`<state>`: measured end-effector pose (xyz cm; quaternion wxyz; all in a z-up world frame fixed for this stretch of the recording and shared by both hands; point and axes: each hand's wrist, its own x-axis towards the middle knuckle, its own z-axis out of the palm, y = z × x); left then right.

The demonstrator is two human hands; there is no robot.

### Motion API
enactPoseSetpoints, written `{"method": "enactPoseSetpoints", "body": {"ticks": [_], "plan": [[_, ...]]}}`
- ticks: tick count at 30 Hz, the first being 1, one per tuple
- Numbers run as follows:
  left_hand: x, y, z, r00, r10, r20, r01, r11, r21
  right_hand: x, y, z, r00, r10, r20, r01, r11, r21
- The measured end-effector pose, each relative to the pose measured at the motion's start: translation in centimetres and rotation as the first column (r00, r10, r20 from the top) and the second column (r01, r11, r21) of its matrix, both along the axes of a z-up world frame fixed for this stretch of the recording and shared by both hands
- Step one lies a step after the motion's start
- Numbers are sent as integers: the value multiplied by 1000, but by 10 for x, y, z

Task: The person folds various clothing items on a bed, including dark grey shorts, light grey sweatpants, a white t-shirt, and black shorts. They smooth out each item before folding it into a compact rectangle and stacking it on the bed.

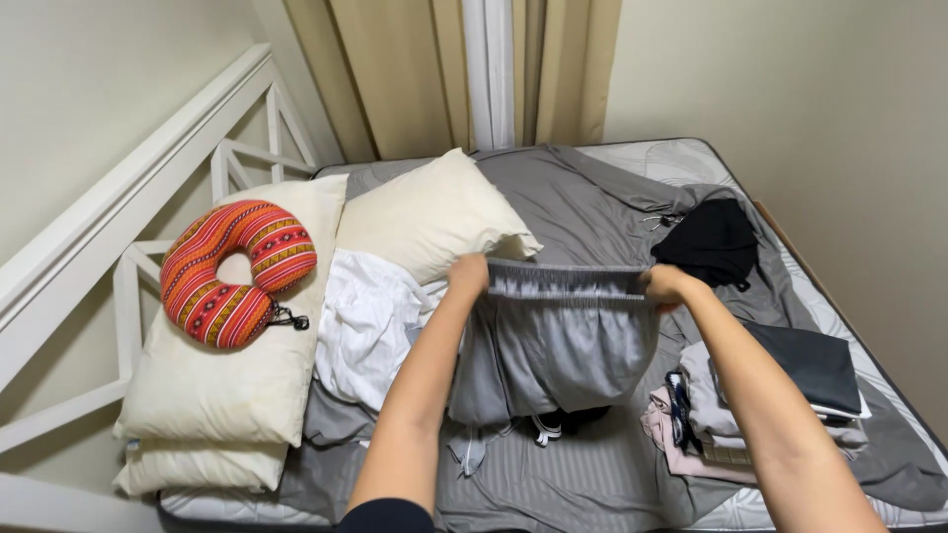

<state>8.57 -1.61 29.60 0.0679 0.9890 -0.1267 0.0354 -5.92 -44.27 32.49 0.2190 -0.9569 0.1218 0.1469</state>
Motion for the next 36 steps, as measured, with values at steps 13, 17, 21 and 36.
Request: {"method": "enactPoseSetpoints", "body": {"ticks": [13, 17, 21, 36], "plan": [[-79, -32, 276, 519, 56, 853, 213, 958, -192, -57, 41, 237, -13, 43, 999, 353, 935, -36], [-95, -17, 176, 902, -86, 423, 158, 978, -138, -57, 10, 147, 691, 51, 721, 166, 960, -227], [-101, 3, 110, 970, -241, -26, 241, 971, 2, -50, -7, 77, 978, -104, 179, 130, 981, -145], [-170, -22, 143, 759, -522, 390, 634, 455, -625, -67, 40, 129, 530, -618, 581, 373, 785, 495]]}}
